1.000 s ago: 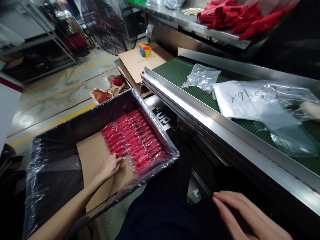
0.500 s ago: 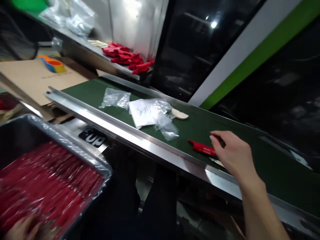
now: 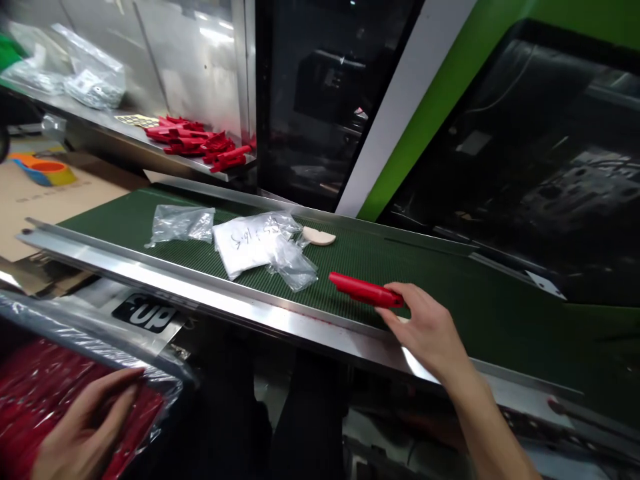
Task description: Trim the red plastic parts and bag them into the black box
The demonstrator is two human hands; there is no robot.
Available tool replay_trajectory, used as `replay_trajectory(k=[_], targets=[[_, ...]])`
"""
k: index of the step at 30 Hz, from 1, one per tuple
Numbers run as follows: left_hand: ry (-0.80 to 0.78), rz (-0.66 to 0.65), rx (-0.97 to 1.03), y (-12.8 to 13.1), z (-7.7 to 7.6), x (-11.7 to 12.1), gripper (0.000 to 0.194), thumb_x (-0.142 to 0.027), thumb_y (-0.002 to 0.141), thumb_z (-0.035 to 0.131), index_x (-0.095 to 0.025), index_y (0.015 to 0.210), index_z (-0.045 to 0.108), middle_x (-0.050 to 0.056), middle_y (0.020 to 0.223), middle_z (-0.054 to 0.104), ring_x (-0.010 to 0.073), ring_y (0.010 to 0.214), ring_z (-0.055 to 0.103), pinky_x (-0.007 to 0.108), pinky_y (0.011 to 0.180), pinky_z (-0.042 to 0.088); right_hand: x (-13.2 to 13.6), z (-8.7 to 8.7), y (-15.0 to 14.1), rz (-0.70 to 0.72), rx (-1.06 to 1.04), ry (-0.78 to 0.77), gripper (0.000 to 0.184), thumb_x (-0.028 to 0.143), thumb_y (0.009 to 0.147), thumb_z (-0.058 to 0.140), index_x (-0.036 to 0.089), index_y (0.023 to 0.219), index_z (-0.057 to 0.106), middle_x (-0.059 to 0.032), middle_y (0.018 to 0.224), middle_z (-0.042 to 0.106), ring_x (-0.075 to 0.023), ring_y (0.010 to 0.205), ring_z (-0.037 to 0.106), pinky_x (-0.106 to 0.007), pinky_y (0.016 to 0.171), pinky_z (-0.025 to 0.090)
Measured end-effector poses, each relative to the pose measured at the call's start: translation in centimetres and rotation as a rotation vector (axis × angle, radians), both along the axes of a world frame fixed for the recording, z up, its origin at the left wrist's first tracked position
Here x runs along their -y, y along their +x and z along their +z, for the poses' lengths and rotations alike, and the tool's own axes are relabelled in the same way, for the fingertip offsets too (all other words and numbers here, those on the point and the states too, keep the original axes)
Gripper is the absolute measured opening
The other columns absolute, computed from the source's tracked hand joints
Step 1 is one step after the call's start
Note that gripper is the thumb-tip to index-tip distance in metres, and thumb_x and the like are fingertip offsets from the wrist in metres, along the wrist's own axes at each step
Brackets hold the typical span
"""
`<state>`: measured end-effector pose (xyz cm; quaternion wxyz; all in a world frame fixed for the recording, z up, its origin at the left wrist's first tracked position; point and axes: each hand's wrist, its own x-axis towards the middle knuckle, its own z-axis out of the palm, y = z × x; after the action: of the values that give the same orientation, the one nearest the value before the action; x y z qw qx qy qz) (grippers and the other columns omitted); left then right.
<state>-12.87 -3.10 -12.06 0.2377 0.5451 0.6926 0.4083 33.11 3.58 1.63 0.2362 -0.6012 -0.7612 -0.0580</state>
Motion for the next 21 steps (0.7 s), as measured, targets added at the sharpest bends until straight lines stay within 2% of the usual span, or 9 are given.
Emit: replay_trajectory(k=[1,3,5,6,8,12,17,21], targets=[[-0.008,-0.075,0.039,2.7,1.5,-0.6,0.029,-0.046,0.088,0.057,-0.028,0.11,0.062,0.0,0.11,0.068,0.0222,0.098,0.066,0.032,0.092,0.053,1.0,0.3,-1.1,0.025,-0.02,0.058,0.026,0.034,0.089,0.061,0.02,0.111,0.059,-0.0054,0.1,0.068,-0.0195,0.087,0.066,-0.034,0.075,0.054],[-0.029,-0.209,0.292,8.0,4.8,-1.1,0.026,-0.042,0.088,0.06,-0.026,0.108,0.064,0.002,0.111,0.068,0.0204,0.1,0.067,0.03,0.095,0.051,3.2,0.8,-3.5,0.111,-0.043,0.151,0.026,0.024,0.088,0.064,0.02,0.113,0.059,-0.0052,0.103,0.067,-0.0185,0.091,0.065,-0.033,0.081,0.053],[-0.089,-0.298,0.551,12.5,7.8,-0.8,0.029,-0.041,0.089,0.062,-0.026,0.113,0.062,0.003,0.112,0.068,0.0188,0.099,0.068,0.028,0.089,0.053,5.4,1.1,-5.9,0.217,-0.06,0.231,0.032,0.011,0.085,0.065,0.016,0.116,0.058,-0.0072,0.105,0.066,-0.0178,0.095,0.064,-0.031,0.086,0.052],[-0.131,-0.312,0.668,14.2,9.0,-0.5,0.034,-0.04,0.089,0.062,-0.027,0.12,0.059,0.003,0.114,0.068,0.0182,0.099,0.067,0.027,0.086,0.055,6.3,1.3,-6.9,0.265,-0.079,0.254,0.036,0.006,0.083,0.065,0.014,0.117,0.058,-0.0083,0.106,0.066,-0.0174,0.097,0.064,-0.03,0.087,0.052],[-0.152,-0.312,0.824,16.4,10.7,0.2,0.036,-0.038,0.088,0.064,-0.028,0.122,0.058,0.001,0.104,0.071,0.0146,0.087,0.068,0.022,0.076,0.055,7.8,1.3,-8.4,0.331,-0.15,0.246,0.042,-0.001,0.081,0.065,0.011,0.121,0.056,-0.0093,0.107,0.064,-0.0164,0.098,0.063,-0.027,0.084,0.053],[-0.116,-0.293,0.836,17.3,11.7,1.4,0.016,-0.033,0.09,0.063,-0.023,0.101,0.069,-0.002,0.08,0.069,0.0085,0.069,0.062,0.017,0.071,0.051,9.3,0.4,-9.5,0.356,-0.27,0.214,0.053,-0.006,0.08,0.063,0.012,0.129,0.053,-0.009,0.107,0.065,-0.0162,0.098,0.063,-0.027,0.081,0.054],[-0.091,-0.234,0.773,17.1,11.8,2.2,0.012,-0.028,0.087,0.067,-0.021,0.095,0.073,0.0,0.076,0.069,0.0096,0.066,0.06,0.018,0.067,0.05,10.1,-1.1,-9.6,0.334,-0.327,0.22,0.056,-0.003,0.081,0.064,0.014,0.133,0.051,-0.0083,0.108,0.066,-0.0171,0.102,0.062,-0.028,0.086,0.054],[-0.095,-0.13,0.777,17.4,11.9,2.6,0.008,-0.027,0.084,0.069,-0.021,0.088,0.073,-0.001,0.071,0.069,0.0093,0.063,0.06,0.017,0.066,0.049,10.6,-1.7,-9.9,0.291,-0.403,0.174,0.059,-0.002,0.082,0.065,0.018,0.135,0.049,-0.0063,0.113,0.064,-0.0151,0.106,0.062,-0.026,0.093,0.052]])
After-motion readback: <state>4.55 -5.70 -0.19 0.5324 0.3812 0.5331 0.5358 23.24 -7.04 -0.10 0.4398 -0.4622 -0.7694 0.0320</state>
